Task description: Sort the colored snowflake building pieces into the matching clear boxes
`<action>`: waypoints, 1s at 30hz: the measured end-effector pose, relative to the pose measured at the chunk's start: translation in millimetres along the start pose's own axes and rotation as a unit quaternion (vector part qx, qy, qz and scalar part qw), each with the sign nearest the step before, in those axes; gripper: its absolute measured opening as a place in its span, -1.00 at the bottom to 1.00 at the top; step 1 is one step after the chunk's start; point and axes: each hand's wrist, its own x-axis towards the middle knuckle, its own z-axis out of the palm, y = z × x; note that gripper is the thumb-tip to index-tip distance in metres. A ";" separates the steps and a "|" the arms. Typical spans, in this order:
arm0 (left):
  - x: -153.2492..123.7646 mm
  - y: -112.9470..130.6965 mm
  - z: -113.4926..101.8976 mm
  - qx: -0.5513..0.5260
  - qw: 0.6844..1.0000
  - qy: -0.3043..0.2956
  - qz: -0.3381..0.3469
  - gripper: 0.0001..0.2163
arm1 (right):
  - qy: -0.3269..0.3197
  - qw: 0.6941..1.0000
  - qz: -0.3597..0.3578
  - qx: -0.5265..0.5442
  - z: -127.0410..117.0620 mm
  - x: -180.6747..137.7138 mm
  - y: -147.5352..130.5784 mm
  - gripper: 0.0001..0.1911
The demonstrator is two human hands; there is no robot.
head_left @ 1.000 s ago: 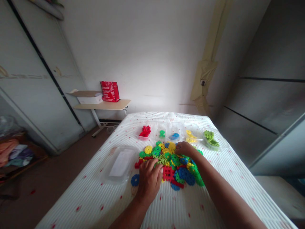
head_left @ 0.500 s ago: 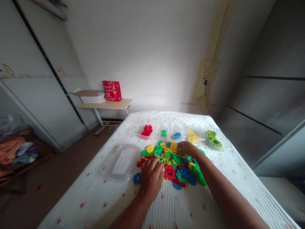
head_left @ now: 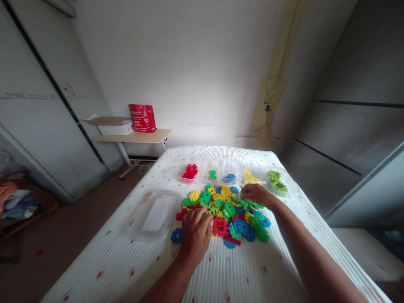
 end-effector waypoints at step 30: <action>-1.5 -1.6 5.7 0.004 0.999 0.022 0.024 -0.81 | 0.021 0.994 -0.058 -0.087 13.6 -86.5 12.4 -0.68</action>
